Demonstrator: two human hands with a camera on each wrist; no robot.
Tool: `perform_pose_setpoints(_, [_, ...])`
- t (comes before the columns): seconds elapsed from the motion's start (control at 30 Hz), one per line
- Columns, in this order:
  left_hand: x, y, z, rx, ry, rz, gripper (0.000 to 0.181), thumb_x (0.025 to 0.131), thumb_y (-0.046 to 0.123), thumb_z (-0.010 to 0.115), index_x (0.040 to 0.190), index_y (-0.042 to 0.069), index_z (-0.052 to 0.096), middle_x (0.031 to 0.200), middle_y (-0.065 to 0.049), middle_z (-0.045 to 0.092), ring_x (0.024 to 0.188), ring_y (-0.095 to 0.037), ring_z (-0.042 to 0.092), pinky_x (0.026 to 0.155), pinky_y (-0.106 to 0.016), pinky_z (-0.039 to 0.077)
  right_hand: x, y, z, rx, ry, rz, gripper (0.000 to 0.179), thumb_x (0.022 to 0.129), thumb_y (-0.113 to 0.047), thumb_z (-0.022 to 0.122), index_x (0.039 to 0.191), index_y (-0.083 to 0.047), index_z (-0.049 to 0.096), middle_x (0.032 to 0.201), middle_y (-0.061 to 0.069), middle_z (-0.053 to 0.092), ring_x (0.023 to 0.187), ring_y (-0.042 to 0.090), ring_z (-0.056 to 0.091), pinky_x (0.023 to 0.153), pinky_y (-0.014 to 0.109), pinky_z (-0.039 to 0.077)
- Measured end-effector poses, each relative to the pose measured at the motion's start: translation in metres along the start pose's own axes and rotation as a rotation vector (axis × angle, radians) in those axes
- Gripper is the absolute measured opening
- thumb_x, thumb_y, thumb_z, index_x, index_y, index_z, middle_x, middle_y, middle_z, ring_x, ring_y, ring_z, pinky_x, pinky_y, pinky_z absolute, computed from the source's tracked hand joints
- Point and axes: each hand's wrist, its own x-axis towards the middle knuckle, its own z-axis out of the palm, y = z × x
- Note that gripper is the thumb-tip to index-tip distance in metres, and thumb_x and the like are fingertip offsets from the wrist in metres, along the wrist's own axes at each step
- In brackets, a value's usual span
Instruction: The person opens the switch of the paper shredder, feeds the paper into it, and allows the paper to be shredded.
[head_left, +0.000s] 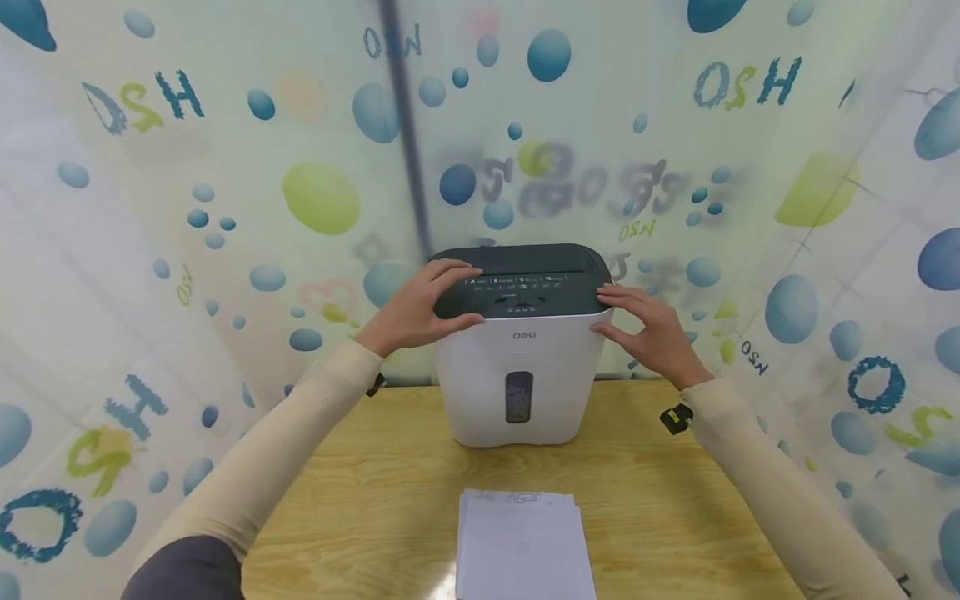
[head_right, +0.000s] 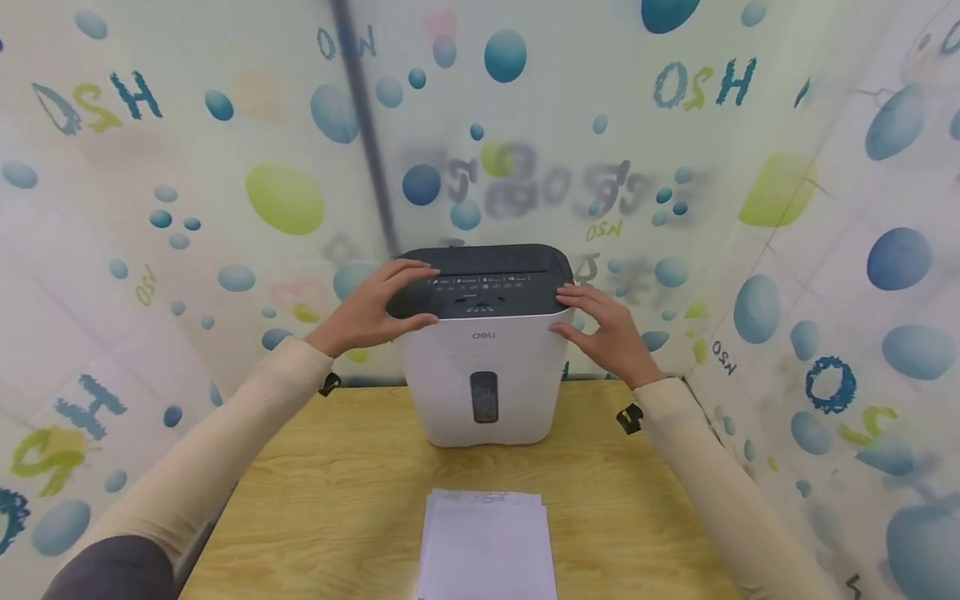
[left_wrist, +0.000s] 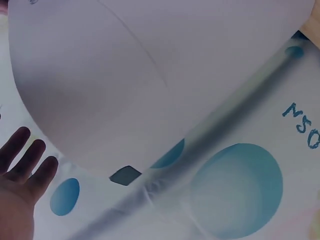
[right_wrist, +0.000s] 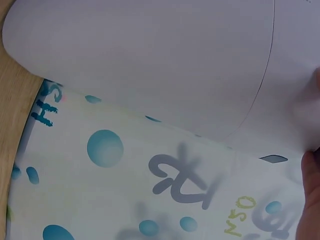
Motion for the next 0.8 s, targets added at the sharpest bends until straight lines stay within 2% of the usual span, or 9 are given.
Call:
perform_pose_setpoints(0.2, [0.018,0.009,-0.007,-0.021,-0.148,-0.060,0.069,0.090,0.052,0.075,0.149,0.024,0.052,0.153,-0.003,0.048,0.142,-0.025,0.045,0.114,-0.050,0.044,0.002,-0.004,-0.002,0.013,0.007,0.018,0.048,0.078,-0.003,0.088,0.124,-0.004,0.073,0.132,0.015,0.070,0.128,0.033,0.062,0.112,0.016,0.041])
perform_pose_setpoints(0.37, [0.035,0.014,-0.005,-0.001,-0.249,-0.093,0.068,0.091,0.057,0.071,0.148,0.025,0.054,0.152,-0.002,0.049,0.141,-0.025,0.046,0.113,-0.051,0.044,0.004,-0.005,-0.005,0.001,-0.006,0.021,0.047,0.078,-0.003,0.088,0.123,-0.004,0.073,0.131,0.015,0.070,0.127,0.034,0.063,0.112,0.018,0.043])
perform_pose_setpoints(0.6, [0.054,0.016,0.005,0.050,-0.404,-0.055,0.063,0.093,0.058,0.068,0.147,0.028,0.055,0.151,-0.002,0.049,0.140,-0.024,0.047,0.113,-0.050,0.044,0.008,-0.010,-0.007,0.006,-0.037,0.026,0.045,0.079,-0.002,0.087,0.122,-0.001,0.072,0.129,0.017,0.070,0.127,0.036,0.062,0.111,0.037,0.048])
perform_pose_setpoints(0.8, [0.065,0.022,0.011,0.061,-0.473,0.000,0.060,0.095,0.057,0.067,0.147,0.032,0.054,0.150,-0.001,0.050,0.140,-0.025,0.047,0.113,-0.050,0.044,0.008,-0.013,-0.008,0.017,-0.047,0.045,0.045,0.079,-0.002,0.086,0.122,-0.001,0.072,0.130,0.018,0.069,0.128,0.037,0.061,0.109,0.043,0.048])
